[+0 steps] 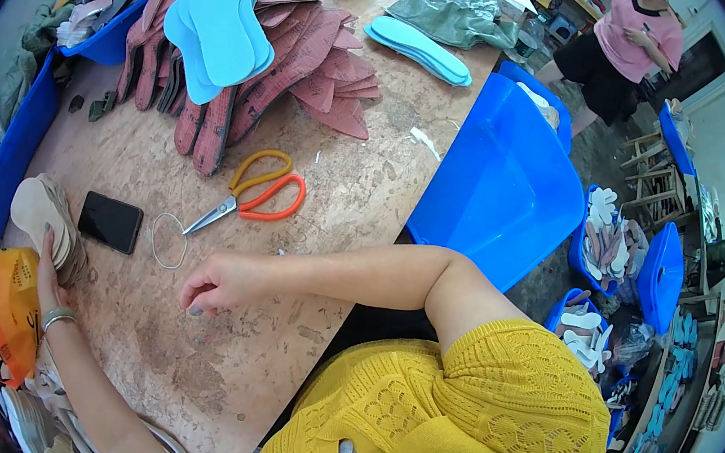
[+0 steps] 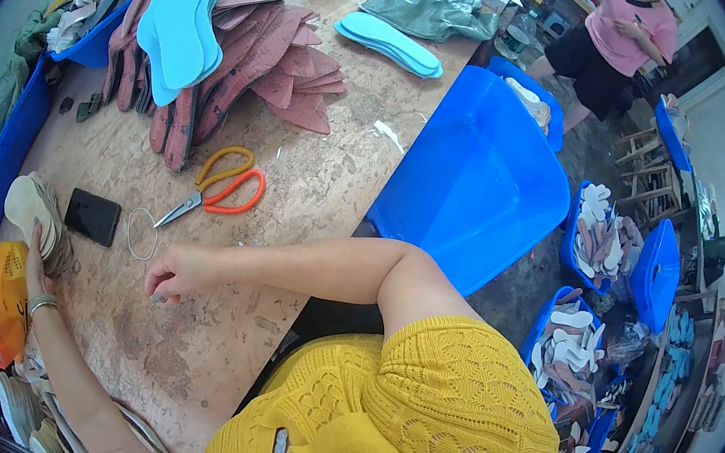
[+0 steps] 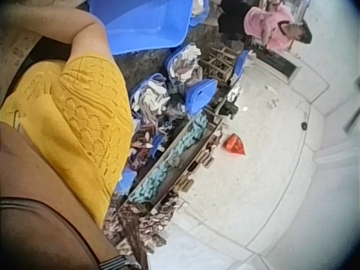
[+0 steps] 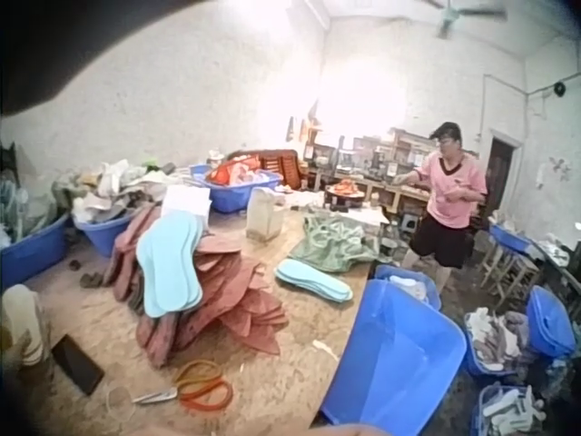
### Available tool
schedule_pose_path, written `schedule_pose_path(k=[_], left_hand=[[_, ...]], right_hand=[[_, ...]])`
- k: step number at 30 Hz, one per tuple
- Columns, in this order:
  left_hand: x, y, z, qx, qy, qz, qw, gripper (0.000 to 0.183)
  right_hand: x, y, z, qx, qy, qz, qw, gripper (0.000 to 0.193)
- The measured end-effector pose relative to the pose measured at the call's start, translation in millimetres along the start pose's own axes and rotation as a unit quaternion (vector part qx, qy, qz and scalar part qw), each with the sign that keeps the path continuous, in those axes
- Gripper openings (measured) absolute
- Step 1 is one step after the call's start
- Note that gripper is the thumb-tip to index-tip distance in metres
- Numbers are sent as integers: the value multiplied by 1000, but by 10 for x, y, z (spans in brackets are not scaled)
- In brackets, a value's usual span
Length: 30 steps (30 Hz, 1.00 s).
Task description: Organizing and preparing various shoe insoles and component stacks in a workshop environment.
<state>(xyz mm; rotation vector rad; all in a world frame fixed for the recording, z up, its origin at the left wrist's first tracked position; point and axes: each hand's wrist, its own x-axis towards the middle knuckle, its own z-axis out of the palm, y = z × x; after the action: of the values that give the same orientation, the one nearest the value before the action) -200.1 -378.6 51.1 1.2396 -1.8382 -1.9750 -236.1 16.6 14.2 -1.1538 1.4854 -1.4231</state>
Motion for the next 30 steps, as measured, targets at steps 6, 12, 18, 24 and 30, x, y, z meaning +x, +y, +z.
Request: schedule_pose_path(k=[6, 12, 18, 24, 30], left_hand=[[196, -39, -318, -6, -41, -28, 999, 71], [72, -42, -156, -6, -8, 8, 1000, 69], [97, 29, 0, 45, -3, 50, 998, 68], [253, 26, 5, 42, -9, 91, 995, 61], [295, -98, -292, -46, 2, 68, 997, 57]], right_hand=[[26, 39, 74, -45, -20, -56, 997, 16], [5, 86, 68, -45, -18, -54, 997, 16], [-20, 14, 29, -69, -28, -36, 997, 18], [-5, 20, 10, -82, -27, -50, 995, 18], [115, 191, 115, -91, -46, -89, 991, 18]])
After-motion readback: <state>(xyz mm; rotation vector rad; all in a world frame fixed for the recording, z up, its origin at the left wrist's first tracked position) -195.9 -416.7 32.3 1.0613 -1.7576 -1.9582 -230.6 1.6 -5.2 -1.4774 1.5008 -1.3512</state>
